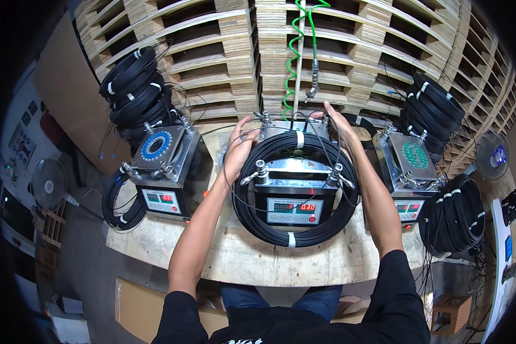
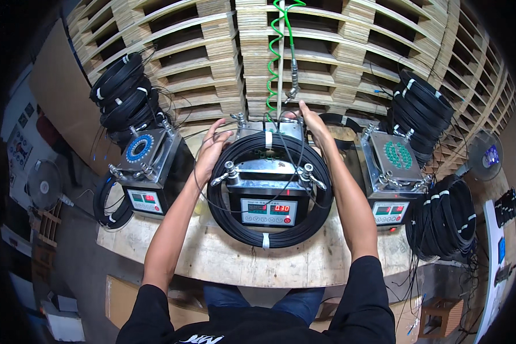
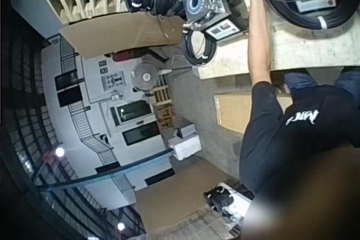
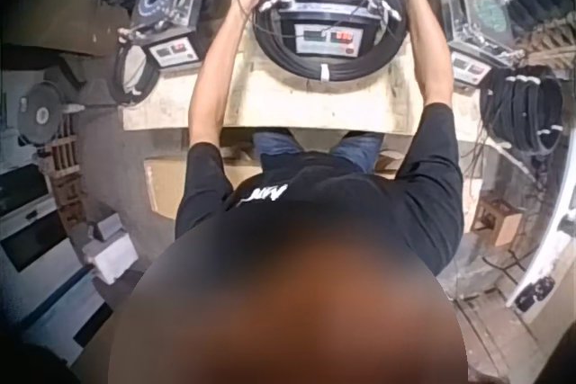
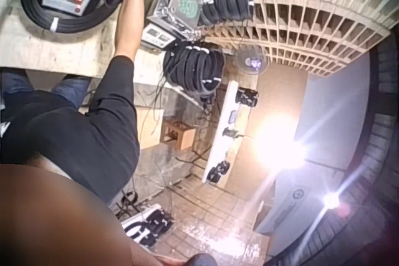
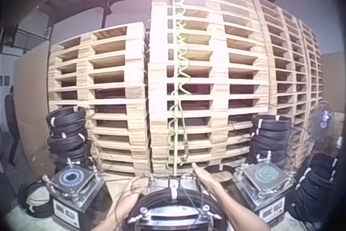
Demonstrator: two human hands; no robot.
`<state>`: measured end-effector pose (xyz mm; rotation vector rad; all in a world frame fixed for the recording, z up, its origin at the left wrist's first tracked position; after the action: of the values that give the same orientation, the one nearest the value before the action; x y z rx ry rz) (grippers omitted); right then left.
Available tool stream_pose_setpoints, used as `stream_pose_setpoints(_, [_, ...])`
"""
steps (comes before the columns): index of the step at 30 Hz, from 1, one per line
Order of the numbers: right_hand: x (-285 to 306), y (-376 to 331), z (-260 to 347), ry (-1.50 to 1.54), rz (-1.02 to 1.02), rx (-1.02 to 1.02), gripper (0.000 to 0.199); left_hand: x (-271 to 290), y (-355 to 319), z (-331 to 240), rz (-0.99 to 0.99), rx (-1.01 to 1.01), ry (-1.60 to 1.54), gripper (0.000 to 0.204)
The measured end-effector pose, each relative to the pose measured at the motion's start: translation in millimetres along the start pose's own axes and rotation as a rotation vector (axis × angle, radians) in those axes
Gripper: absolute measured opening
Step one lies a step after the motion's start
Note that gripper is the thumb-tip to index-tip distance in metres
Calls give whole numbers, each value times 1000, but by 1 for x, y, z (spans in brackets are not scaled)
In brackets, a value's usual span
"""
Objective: Securing and preparing wire coils using industrial equipment and applying protective covers.
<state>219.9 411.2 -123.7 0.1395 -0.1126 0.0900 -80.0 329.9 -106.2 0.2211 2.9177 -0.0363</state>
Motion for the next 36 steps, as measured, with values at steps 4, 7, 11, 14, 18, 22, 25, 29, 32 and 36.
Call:
stream_pose_setpoints(4, [4,-7,13,-36,81,14,69,15,35,24,0,197,-202,57])
stream_pose_setpoints(7, [-4,-37,42,-202,-60,114,59,40,73,34,0,234,-254,59])
stream_pose_setpoints(11, [0,-94,57,-208,-192,169,48,26,114,55,258,208,-488,42])
stream_pose_setpoints(14, [-5,-119,52,-241,-228,297,39,9,119,57,193,112,-566,28])
stream_pose_setpoints(18, [1,-121,57,-257,-347,330,39,24,127,59,89,67,-570,22])
stream_pose_setpoints(22, [7,-127,57,-316,-361,322,29,11,120,58,89,118,-605,29])
stream_pose_setpoints(25, [8,-128,58,-297,-378,319,28,3,111,51,111,75,-632,36])
stream_pose_setpoints(29, [-2,-126,62,-334,-359,311,28,30,129,59,-22,57,-567,27])
stream_pose_setpoints(32, [3,-126,60,-356,-356,323,28,33,125,60,-214,33,-485,25])
stream_pose_setpoints(36, [5,-127,62,-390,-360,329,28,24,119,63,38,-38,-600,29])
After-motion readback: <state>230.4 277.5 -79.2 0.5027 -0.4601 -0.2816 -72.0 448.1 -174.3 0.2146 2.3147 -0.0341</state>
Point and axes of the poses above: each hand's wrist, its own y-axis towards the middle knuckle, its own x-axis out of the back of the hand, z = x × y, the point moved 9 cm from there along y, towards the middle knuckle, and after that the axes turned 9 degrees about x, right-handed, at the moved point
